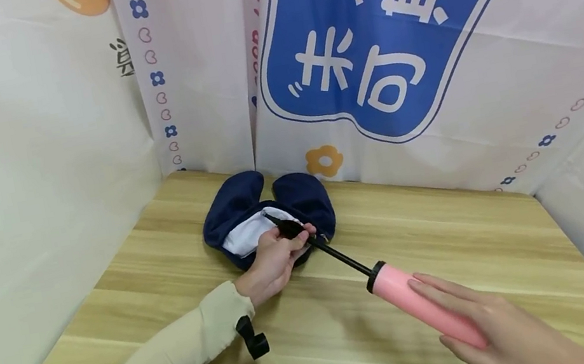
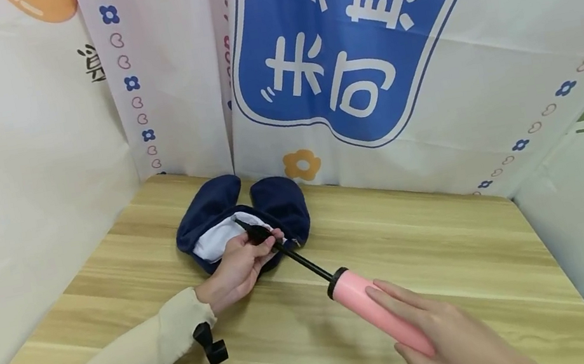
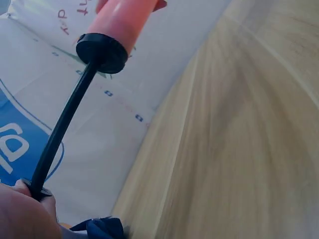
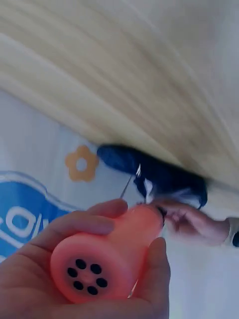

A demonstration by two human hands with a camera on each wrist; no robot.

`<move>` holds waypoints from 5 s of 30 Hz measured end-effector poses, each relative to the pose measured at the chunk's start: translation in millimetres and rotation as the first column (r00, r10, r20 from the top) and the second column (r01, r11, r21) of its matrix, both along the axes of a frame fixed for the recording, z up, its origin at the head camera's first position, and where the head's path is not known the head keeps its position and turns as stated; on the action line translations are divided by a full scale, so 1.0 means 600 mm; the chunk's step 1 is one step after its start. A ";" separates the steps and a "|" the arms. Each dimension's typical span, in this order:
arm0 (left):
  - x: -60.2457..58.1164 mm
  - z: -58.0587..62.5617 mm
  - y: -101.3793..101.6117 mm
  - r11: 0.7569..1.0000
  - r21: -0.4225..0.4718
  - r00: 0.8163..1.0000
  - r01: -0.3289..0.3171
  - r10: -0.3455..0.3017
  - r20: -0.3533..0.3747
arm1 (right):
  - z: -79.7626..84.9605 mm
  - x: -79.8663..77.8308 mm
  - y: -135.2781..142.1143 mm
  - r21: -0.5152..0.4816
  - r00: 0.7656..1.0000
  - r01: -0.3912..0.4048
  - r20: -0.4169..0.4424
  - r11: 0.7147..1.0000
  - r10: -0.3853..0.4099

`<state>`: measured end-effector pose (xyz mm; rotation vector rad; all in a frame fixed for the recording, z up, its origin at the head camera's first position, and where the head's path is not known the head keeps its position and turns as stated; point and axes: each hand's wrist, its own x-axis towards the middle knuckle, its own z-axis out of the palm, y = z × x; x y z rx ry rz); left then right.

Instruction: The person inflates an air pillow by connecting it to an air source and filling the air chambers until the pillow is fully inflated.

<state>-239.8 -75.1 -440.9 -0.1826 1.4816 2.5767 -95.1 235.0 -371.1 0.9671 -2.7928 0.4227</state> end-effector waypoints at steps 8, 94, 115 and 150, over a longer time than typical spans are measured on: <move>0.036 -0.019 0.031 0.997 -0.061 0.998 0.055 -0.054 0.012 | -0.043 -0.052 -0.089 -0.038 0.961 -0.071 -0.271 0.997 0.058; 0.028 -0.003 0.008 0.992 -0.016 0.991 0.129 -0.130 -0.035 | -0.035 -0.021 0.008 -0.007 0.999 -0.031 -0.024 1.000 0.031; 0.022 0.002 0.021 0.995 -0.062 0.994 0.078 -0.082 -0.070 | -0.071 -0.046 -0.025 -0.042 0.980 -0.054 -0.195 0.998 0.045; 0.023 0.014 0.030 0.998 -0.014 0.997 0.069 -0.069 -0.033 | -0.009 0.005 0.032 -0.114 0.960 -0.068 -0.276 0.991 0.034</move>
